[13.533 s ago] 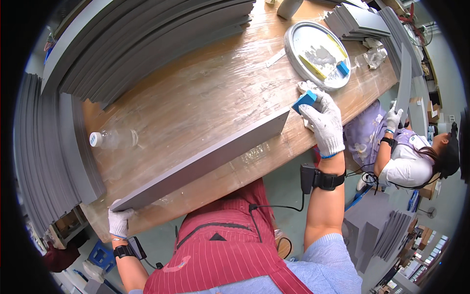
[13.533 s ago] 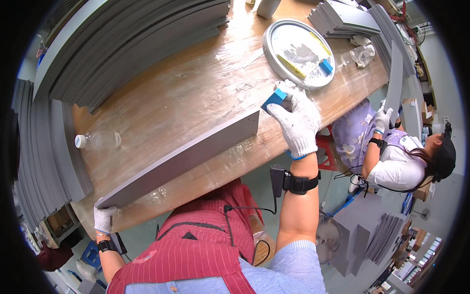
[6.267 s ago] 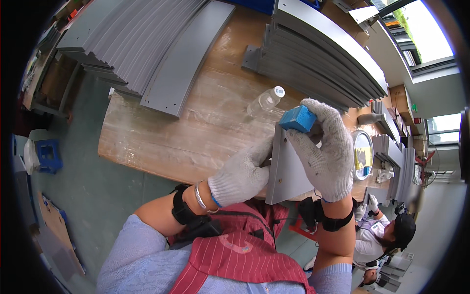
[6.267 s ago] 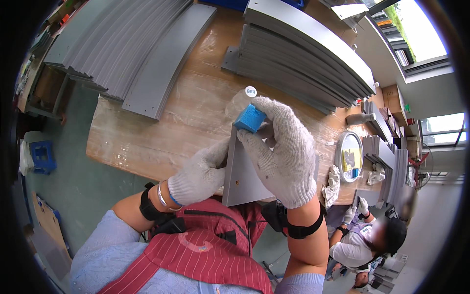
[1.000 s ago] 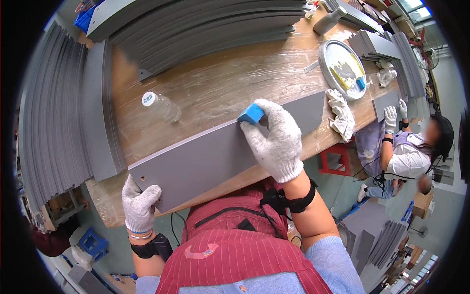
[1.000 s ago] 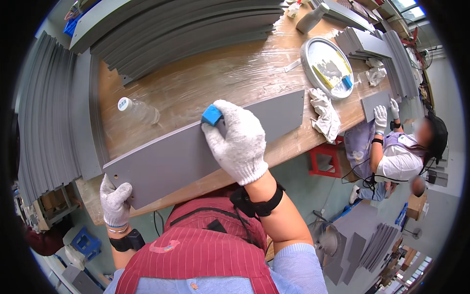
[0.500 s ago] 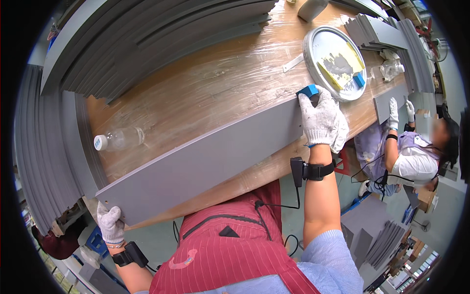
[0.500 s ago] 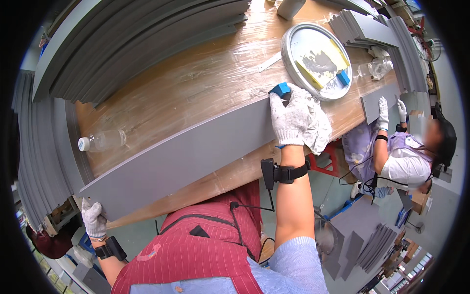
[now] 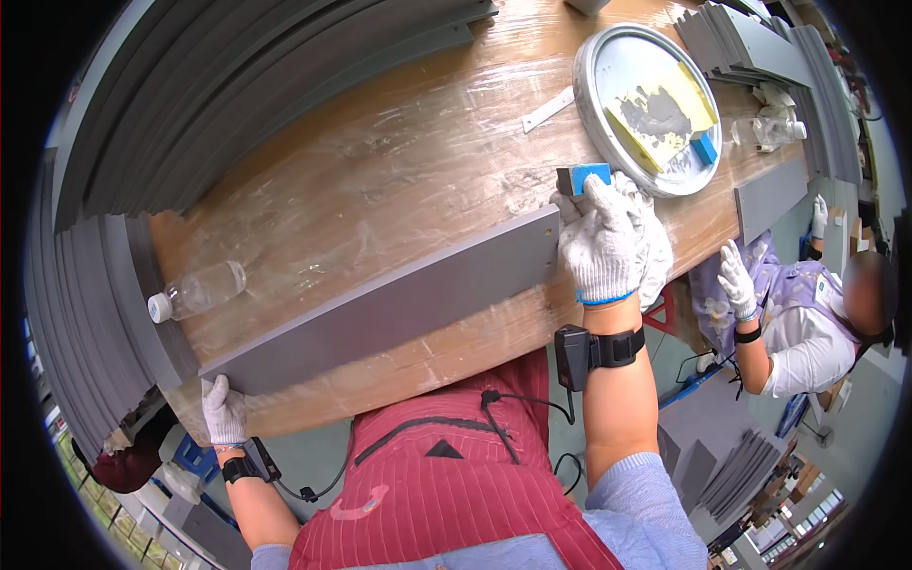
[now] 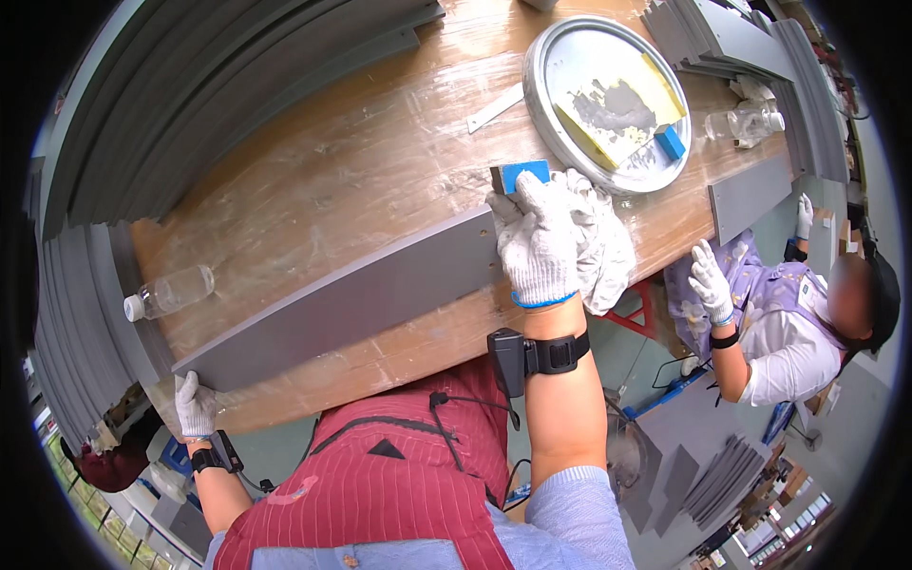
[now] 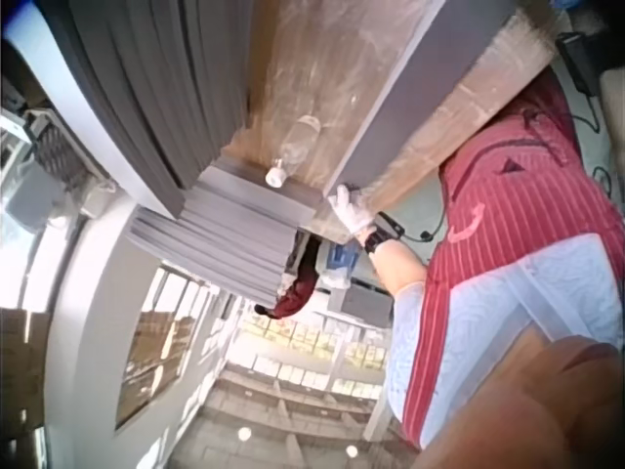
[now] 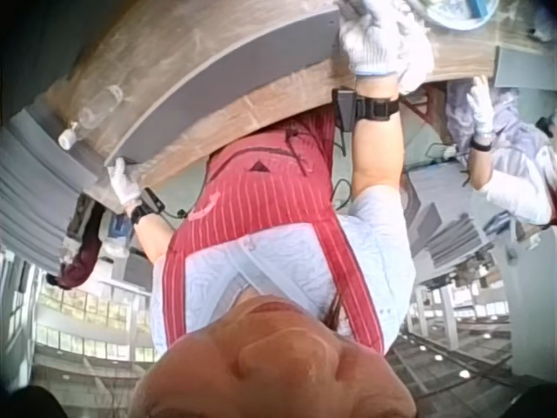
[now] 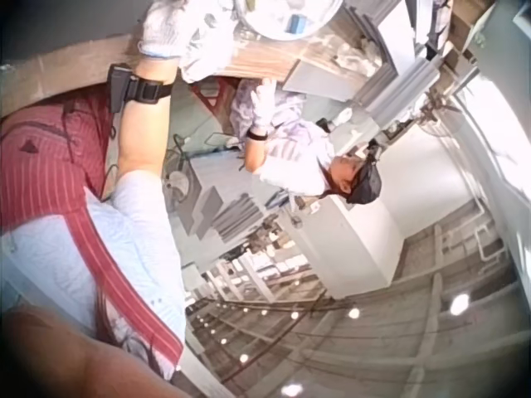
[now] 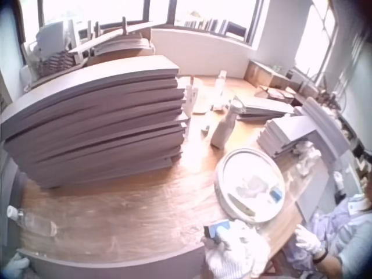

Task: The person sands the edges of a grey metal panel using a blue sanding block. They flip the panel to work on different sides and wipe the surface with a white cloth. The person then stacks the finished panel with others and picks up a new one to repeat the process.

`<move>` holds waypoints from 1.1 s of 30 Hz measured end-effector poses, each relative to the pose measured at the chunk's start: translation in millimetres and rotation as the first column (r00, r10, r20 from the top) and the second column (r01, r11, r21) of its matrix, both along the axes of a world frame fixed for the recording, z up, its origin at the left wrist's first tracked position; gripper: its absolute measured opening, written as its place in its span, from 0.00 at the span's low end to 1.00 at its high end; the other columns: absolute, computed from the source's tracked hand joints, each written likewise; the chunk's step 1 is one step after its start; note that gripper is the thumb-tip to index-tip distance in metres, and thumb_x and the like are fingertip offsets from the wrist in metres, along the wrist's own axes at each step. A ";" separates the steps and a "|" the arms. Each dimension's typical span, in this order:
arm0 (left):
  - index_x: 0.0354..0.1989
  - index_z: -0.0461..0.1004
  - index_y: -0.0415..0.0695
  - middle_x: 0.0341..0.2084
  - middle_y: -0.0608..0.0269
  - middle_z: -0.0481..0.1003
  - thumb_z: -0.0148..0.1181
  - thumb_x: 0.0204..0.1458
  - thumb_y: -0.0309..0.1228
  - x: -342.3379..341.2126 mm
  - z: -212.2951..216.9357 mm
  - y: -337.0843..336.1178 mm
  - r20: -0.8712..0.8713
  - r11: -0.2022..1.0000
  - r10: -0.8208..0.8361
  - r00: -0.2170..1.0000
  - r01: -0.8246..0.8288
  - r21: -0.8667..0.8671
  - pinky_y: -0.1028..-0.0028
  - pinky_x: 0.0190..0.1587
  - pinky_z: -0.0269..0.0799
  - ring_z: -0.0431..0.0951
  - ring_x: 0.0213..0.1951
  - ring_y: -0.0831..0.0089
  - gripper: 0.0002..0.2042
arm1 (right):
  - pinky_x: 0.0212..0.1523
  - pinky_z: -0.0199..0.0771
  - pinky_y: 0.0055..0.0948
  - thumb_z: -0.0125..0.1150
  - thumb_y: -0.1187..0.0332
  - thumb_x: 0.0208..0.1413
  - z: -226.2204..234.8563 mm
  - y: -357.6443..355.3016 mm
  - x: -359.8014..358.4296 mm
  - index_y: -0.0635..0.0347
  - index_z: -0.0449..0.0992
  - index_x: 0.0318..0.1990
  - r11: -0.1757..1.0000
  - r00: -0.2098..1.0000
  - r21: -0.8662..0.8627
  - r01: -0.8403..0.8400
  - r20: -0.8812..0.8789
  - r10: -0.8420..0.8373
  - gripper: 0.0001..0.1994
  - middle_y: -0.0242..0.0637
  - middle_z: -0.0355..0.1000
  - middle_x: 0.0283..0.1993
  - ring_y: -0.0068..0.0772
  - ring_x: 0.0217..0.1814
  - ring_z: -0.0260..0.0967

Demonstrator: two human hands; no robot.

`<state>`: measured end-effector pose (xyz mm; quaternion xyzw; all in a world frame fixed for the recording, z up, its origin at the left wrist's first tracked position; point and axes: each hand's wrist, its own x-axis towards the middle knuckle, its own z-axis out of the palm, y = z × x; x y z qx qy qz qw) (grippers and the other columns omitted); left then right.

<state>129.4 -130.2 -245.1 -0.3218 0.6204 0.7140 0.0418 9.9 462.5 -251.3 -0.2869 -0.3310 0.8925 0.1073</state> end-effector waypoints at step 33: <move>0.53 0.69 0.41 0.48 0.66 0.73 0.61 0.58 0.29 -9.8 -22.2 -13.5 0.023 0.990 0.135 0.991 -0.134 -0.035 0.70 0.59 0.64 0.72 0.51 0.72 0.15 | 0.43 0.75 0.25 0.69 0.73 0.52 -16.4 -2.5 32.2 0.66 0.71 0.52 0.573 0.932 0.745 -0.341 0.350 0.099 0.20 0.37 0.77 0.41 0.23 0.41 0.74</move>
